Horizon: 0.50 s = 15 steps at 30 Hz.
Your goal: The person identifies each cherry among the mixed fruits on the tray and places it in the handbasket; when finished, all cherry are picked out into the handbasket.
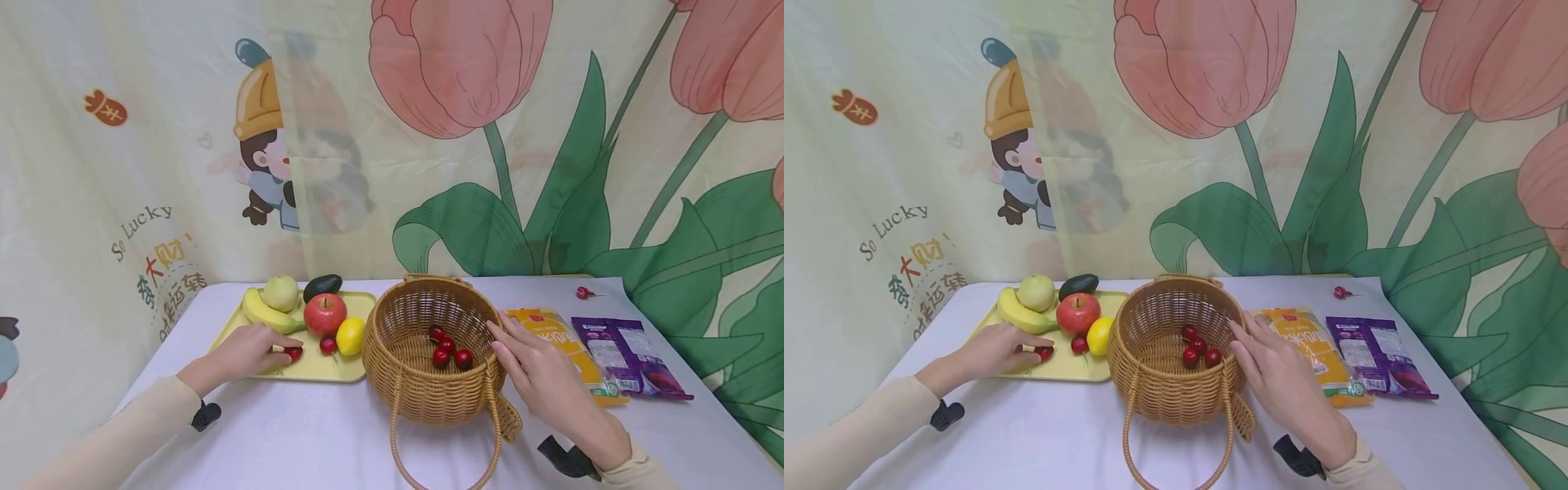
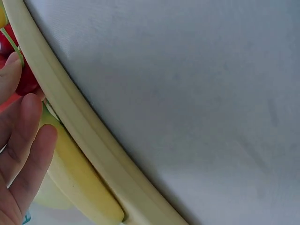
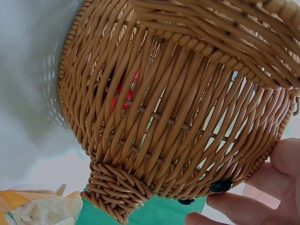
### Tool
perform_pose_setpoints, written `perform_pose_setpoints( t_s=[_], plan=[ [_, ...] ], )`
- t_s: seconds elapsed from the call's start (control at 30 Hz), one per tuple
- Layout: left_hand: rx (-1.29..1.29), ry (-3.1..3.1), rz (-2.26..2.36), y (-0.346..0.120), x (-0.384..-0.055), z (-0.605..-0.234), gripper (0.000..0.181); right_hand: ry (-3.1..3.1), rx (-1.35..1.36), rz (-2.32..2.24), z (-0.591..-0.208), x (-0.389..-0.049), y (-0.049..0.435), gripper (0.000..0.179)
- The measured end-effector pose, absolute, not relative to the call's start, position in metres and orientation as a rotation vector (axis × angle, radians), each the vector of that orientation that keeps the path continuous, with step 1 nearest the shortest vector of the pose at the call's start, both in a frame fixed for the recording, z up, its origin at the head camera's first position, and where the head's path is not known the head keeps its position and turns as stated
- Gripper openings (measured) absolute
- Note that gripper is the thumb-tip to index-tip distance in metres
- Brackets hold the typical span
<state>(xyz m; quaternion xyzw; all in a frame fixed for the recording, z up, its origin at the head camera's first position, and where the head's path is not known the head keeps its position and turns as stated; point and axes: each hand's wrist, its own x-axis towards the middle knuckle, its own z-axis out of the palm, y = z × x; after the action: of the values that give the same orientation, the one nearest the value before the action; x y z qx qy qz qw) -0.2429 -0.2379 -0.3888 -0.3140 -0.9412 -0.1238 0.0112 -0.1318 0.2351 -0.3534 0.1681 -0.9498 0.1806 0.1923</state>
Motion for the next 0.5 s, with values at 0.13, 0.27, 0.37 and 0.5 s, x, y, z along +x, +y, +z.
perform_pose_setpoints(
  t_s=[0.13, 0.27, 0.37, 0.5],
  plan=[
    [-0.965, -2.93, -0.396, -0.2375, -0.2427, -0.3903, 0.033, -2.665, 0.471, 0.507, -0.3539, -0.1317, 0.2353, 0.043],
    [-0.945, -2.947, -0.391, -0.2371, -0.2427, -0.3914, 0.033, -2.657, 0.473, 0.501, -0.3538, -0.131, 0.2355, 0.042],
    [-0.928, -2.955, -0.377, -0.2369, -0.243, -0.3921, 0.033, -2.659, 0.472, 0.496, -0.3539, -0.1313, 0.2353, 0.043],
    [-0.915, -2.947, -0.369, -0.2363, -0.2426, -0.3923, 0.032, -2.666, 0.469, 0.493, -0.3538, -0.132, 0.2354, 0.043]
  ],
)
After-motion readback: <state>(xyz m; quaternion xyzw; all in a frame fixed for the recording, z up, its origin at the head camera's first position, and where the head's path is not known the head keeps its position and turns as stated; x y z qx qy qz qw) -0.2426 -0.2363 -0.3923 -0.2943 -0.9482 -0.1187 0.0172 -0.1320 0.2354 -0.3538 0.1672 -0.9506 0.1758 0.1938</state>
